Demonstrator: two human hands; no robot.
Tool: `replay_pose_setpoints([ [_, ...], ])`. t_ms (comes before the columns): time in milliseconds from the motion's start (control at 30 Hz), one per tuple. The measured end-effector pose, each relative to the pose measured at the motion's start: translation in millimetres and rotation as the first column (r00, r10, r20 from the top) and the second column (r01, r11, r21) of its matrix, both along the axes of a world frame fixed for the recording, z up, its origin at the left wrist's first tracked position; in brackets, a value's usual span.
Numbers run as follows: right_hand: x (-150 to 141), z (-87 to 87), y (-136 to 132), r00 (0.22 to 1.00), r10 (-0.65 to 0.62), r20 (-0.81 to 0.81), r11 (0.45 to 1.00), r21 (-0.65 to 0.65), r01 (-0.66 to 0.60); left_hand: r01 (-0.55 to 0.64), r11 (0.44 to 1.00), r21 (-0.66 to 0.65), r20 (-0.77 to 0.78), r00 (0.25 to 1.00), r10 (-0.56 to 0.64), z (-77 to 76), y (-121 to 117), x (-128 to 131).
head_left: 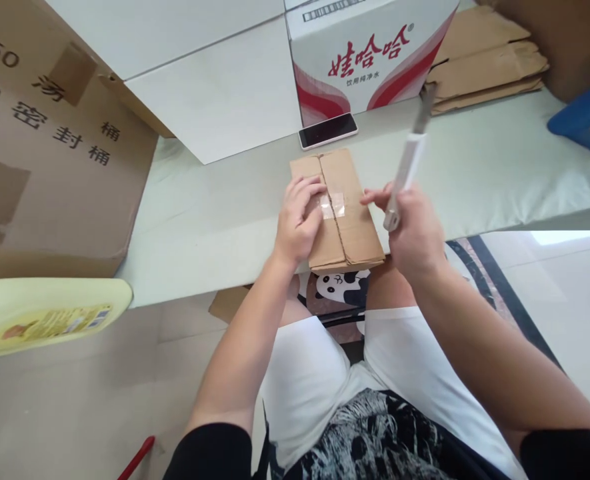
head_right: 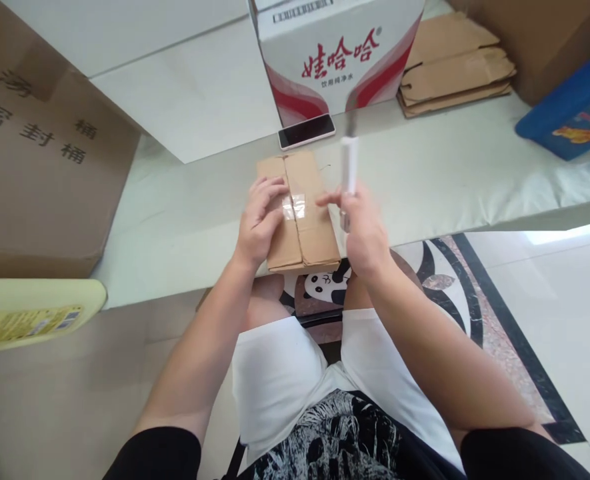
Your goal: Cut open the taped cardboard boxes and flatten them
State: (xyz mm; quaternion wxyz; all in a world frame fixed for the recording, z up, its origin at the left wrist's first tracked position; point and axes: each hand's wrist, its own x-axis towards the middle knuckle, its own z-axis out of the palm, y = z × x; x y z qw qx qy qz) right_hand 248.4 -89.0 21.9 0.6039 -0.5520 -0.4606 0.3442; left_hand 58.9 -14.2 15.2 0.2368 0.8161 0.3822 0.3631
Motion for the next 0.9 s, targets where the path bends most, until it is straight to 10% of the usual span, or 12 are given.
replay_pose_setpoints([
  [433, 29.0, 47.0, -37.5, 0.897, 0.301, -0.323, 0.953, 0.129, -0.274, -0.115, 0.992, 0.053, -0.005, 0.993, 0.116, -15.0, -16.0, 16.6],
  [700, 16.2, 41.2, -27.3, 0.783, 0.512, -0.354, 0.859, 0.237, -0.455, -0.190, 0.980, -0.057, -0.127, 0.975, 0.181, -0.1, -24.2, 23.0],
  [900, 11.6, 33.8, -28.2, 0.901, 0.330, -0.281, 0.941, 0.171, -0.291, -0.230, 0.966, -0.119, -0.167, 0.964, 0.209, 11.0, -30.2, 26.2],
])
